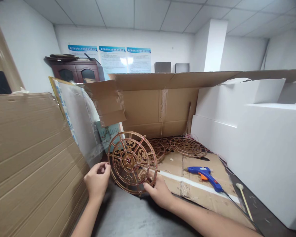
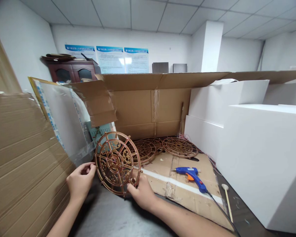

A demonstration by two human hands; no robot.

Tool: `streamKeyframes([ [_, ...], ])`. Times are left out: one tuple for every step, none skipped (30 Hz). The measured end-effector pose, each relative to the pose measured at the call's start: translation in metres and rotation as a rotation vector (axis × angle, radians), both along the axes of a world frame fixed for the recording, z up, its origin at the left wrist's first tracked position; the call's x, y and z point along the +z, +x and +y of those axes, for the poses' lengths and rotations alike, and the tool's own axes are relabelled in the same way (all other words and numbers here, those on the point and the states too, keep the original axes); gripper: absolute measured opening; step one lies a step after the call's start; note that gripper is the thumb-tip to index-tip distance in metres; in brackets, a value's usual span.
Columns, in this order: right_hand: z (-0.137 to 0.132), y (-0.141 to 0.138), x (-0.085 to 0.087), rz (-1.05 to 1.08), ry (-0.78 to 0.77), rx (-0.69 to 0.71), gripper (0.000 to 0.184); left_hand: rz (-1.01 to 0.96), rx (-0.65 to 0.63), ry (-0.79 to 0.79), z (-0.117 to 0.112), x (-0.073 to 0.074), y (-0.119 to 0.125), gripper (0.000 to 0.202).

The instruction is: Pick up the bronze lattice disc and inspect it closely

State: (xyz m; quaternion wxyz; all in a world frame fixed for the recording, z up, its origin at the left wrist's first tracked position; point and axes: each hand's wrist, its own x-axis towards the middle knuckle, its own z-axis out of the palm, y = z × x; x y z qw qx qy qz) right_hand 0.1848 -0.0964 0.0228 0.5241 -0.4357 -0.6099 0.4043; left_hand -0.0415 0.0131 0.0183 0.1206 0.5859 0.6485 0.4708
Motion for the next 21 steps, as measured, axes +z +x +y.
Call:
streamKeyframes([
  [0.001,0.001,-0.003,0.012,-0.020,-0.002,0.029,0.026,-0.011,0.020,-0.001,0.000,0.001,0.026],
  [0.003,0.002,-0.007,0.030,-0.050,0.000,0.027,0.050,-0.027,0.037,-0.001,0.000,0.001,0.026],
  [0.005,0.003,-0.010,0.053,-0.088,0.011,0.025,0.072,-0.046,0.048,-0.001,-0.001,0.002,0.025],
  [0.007,0.004,-0.014,0.078,-0.124,0.025,0.023,0.091,-0.062,0.055,-0.001,-0.002,0.002,0.025],
  [0.008,0.005,-0.018,0.102,-0.154,0.042,0.021,0.106,-0.074,0.060,0.000,-0.003,0.002,0.024],
  [0.010,0.007,-0.020,0.121,-0.171,0.064,0.021,0.118,-0.082,0.066,0.000,-0.004,0.002,0.024],
  [0.011,0.007,-0.022,0.134,-0.174,0.088,0.022,0.127,-0.085,0.072,0.001,-0.005,0.001,0.024],
  [0.012,0.008,-0.023,0.141,-0.166,0.112,0.023,0.134,-0.084,0.079,0.002,-0.005,0.001,0.024],
  [0.012,0.008,-0.023,0.145,-0.154,0.131,0.023,0.140,-0.081,0.087,0.002,-0.006,0.001,0.024],
  [0.012,0.008,-0.023,0.148,-0.143,0.142,0.023,0.145,-0.077,0.095,0.002,-0.006,0.000,0.024],
  [0.012,0.008,-0.023,0.149,-0.136,0.147,0.024,0.148,-0.075,0.100,0.002,-0.005,0.000,0.024],
  [0.012,0.007,-0.023,0.149,-0.132,0.146,0.023,0.151,-0.073,0.103,0.002,-0.005,0.000,0.024],
  [0.012,0.007,-0.023,0.149,-0.134,0.142,0.023,0.153,-0.073,0.103,0.002,-0.005,-0.001,0.024],
  [0.012,0.007,-0.024,0.148,-0.139,0.140,0.023,0.153,-0.071,0.101,0.002,-0.004,-0.001,0.025],
  [0.012,0.007,-0.025,0.149,-0.143,0.142,0.024,0.152,-0.067,0.097,0.002,-0.004,-0.001,0.026],
  [0.012,0.007,-0.027,0.151,-0.146,0.144,0.024,0.149,-0.061,0.091,0.002,-0.004,-0.001,0.027],
  [0.012,0.007,-0.028,0.153,-0.150,0.148,0.024,0.143,-0.053,0.082,0.002,-0.003,-0.001,0.029],
  [0.012,0.007,-0.030,0.157,-0.156,0.150,0.025,0.134,-0.045,0.069,0.002,-0.003,-0.001,0.030],
  [0.013,0.008,-0.032,0.162,-0.165,0.149,0.026,0.122,-0.037,0.053,0.002,-0.002,-0.002,0.031],
  [0.013,0.008,-0.033,0.166,-0.178,0.146,0.027,0.110,-0.031,0.034,0.002,-0.001,-0.002,0.032],
  [0.014,0.008,-0.035,0.170,-0.196,0.143,0.028,0.099,-0.024,0.011,0.001,0.000,-0.002,0.033],
])
